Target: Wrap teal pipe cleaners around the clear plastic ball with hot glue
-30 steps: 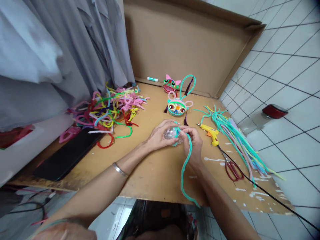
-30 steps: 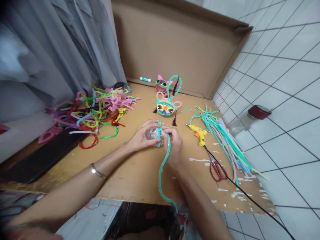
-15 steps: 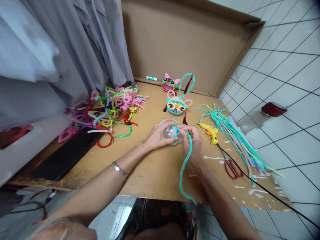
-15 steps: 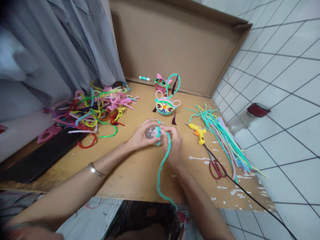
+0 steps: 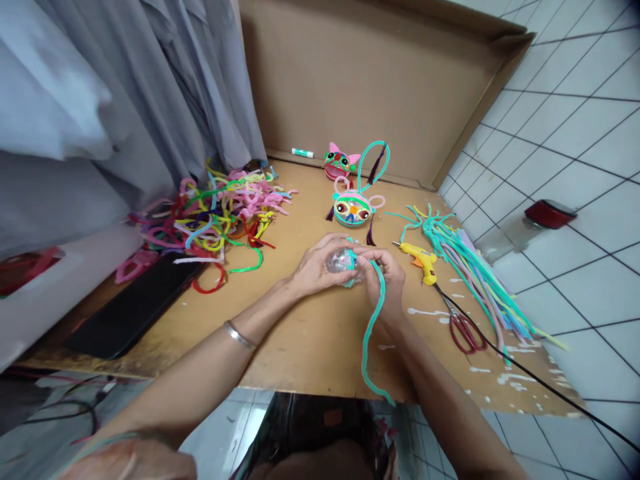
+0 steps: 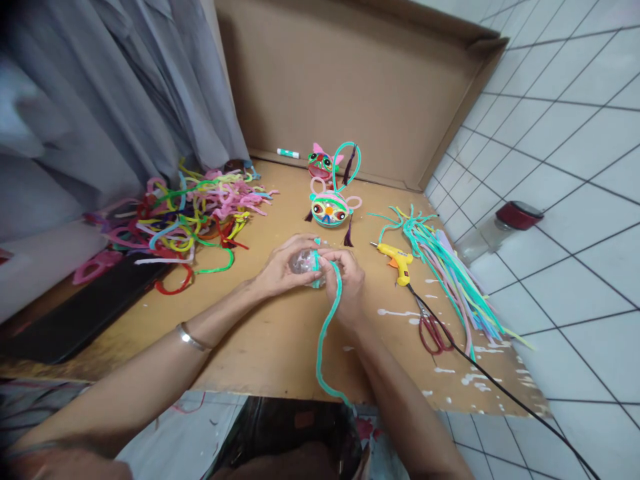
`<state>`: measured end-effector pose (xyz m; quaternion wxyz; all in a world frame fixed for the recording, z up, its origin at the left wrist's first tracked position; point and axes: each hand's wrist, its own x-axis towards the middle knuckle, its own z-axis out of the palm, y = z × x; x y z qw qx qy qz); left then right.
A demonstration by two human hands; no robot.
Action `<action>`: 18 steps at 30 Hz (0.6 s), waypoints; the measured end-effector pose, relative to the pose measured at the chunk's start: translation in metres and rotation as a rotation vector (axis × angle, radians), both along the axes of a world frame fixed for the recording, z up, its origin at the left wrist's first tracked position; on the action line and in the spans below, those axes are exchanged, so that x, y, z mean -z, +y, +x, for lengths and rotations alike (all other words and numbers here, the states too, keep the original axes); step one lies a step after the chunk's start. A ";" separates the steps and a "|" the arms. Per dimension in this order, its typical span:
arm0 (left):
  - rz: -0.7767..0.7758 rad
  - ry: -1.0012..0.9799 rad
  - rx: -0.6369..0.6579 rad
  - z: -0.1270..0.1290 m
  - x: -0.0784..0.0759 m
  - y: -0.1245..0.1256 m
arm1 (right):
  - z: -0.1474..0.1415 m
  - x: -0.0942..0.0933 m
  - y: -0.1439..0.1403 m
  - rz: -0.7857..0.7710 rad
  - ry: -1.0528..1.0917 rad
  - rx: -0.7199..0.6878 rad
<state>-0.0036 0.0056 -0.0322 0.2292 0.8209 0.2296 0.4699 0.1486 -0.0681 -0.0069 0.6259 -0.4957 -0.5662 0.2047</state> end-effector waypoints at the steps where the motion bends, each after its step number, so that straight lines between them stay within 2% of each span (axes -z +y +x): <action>1: -0.002 0.003 0.002 0.000 0.000 0.000 | 0.000 0.000 0.000 0.015 -0.008 0.000; 6: 0.016 0.013 0.013 -0.002 0.001 0.001 | 0.002 0.000 0.001 0.074 -0.054 0.020; 18: 0.050 0.073 -0.019 -0.005 -0.002 0.003 | 0.002 0.002 0.001 -0.019 0.003 0.017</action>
